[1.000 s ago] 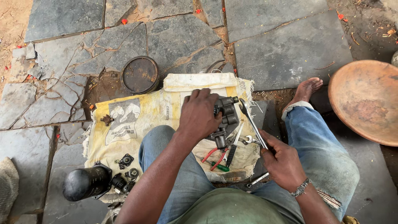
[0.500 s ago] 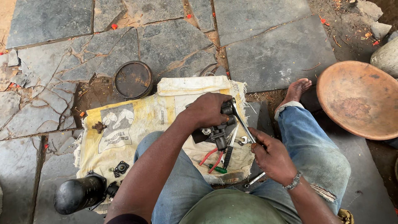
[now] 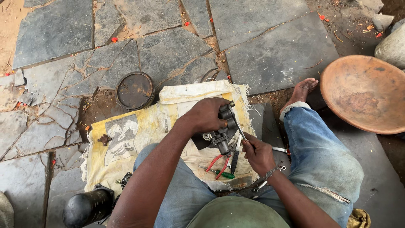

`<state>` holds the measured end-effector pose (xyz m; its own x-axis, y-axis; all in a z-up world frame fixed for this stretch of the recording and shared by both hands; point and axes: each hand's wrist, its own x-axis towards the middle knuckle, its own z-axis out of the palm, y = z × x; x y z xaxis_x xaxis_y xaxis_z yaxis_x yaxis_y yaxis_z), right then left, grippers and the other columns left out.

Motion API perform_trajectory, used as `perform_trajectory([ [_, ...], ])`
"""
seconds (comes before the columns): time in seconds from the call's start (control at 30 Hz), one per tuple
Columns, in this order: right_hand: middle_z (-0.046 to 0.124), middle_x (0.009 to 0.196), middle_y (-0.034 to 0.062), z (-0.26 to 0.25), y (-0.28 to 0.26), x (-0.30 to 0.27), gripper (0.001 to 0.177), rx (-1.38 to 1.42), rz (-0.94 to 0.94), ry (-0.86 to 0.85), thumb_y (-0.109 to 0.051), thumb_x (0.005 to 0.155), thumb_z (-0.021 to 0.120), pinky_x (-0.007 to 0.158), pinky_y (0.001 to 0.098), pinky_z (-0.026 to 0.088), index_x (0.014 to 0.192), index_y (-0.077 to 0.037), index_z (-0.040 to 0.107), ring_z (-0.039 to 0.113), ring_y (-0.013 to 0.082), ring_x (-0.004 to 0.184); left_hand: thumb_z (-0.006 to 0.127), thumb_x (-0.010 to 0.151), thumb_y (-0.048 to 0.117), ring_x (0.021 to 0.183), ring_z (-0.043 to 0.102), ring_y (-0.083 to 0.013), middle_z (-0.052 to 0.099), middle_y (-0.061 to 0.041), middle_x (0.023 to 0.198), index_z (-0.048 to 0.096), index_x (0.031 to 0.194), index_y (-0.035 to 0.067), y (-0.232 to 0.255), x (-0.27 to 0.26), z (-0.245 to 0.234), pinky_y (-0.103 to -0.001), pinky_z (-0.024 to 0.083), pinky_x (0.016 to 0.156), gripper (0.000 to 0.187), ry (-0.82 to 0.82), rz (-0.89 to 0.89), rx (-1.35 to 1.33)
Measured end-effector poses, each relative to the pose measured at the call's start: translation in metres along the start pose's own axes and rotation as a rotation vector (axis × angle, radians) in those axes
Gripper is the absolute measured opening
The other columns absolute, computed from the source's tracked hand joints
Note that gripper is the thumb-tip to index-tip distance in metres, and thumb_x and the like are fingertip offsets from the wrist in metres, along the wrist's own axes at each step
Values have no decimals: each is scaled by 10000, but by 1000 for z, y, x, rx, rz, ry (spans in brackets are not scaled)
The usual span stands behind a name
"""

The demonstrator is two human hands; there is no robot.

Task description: The person uses wrenches and pliers to disassemble a mechanical housing, removes a cylindrical internal component, and cleans it with a cloth.

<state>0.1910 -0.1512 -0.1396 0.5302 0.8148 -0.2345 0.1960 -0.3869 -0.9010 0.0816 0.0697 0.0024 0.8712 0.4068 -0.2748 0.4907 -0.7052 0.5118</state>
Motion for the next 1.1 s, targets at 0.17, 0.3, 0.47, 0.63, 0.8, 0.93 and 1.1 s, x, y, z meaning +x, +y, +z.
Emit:
perform_trajectory([
  [0.17,678,634,52,0,-6,15,303,-67,-2,-55,-270,1001,629,500,321,530,1062,8,733,647,99,533,832,703,241,1120,667,-366,682,-215,1240,592,1342,19,-1,1,-2,-414,507,985,717,29,61,-29],
  [0.3,618,609,55,-9,12,15,293,129,98,-156,-277,1017,624,482,325,478,982,-11,741,559,112,521,814,690,246,1088,694,-329,686,-199,1238,563,1388,45,1,-2,-3,-389,531,968,769,-56,-85,-82],
  [0.47,623,664,50,-41,24,-3,283,161,254,-191,-253,1030,614,496,329,490,1000,14,705,597,118,560,814,717,301,1137,666,-344,681,-212,1258,530,1440,61,-1,3,-6,-400,503,1010,813,-83,-65,-108],
  [0.63,795,839,48,-52,-23,-28,208,31,-17,-186,-166,945,607,599,350,618,1084,-12,586,819,150,725,821,711,329,1158,662,-338,670,-221,1285,487,1484,75,-4,6,-6,-392,500,1013,879,-135,-75,-111],
  [0.8,727,918,206,-59,-77,-21,485,-402,-191,-35,-52,837,639,742,496,547,1318,-119,646,702,395,792,819,717,353,1181,647,-329,657,-214,1310,487,1486,90,0,7,-7,-386,484,1035,878,-138,-91,-108],
  [0.93,735,935,197,-57,-87,-16,485,-444,-168,-52,-64,832,643,737,484,560,1310,-146,660,710,373,787,809,721,348,1185,647,-313,644,-201,1327,462,1502,93,2,6,-10,-381,483,1042,891,-154,-152,-104],
  [1.1,702,906,182,-54,-91,-20,491,-473,-217,-27,-76,862,626,693,492,551,1347,-150,643,689,372,731,797,710,288,1184,654,-319,641,-205,1327,437,1497,45,4,1,-1,-377,492,1044,899,-99,-129,-99],
])
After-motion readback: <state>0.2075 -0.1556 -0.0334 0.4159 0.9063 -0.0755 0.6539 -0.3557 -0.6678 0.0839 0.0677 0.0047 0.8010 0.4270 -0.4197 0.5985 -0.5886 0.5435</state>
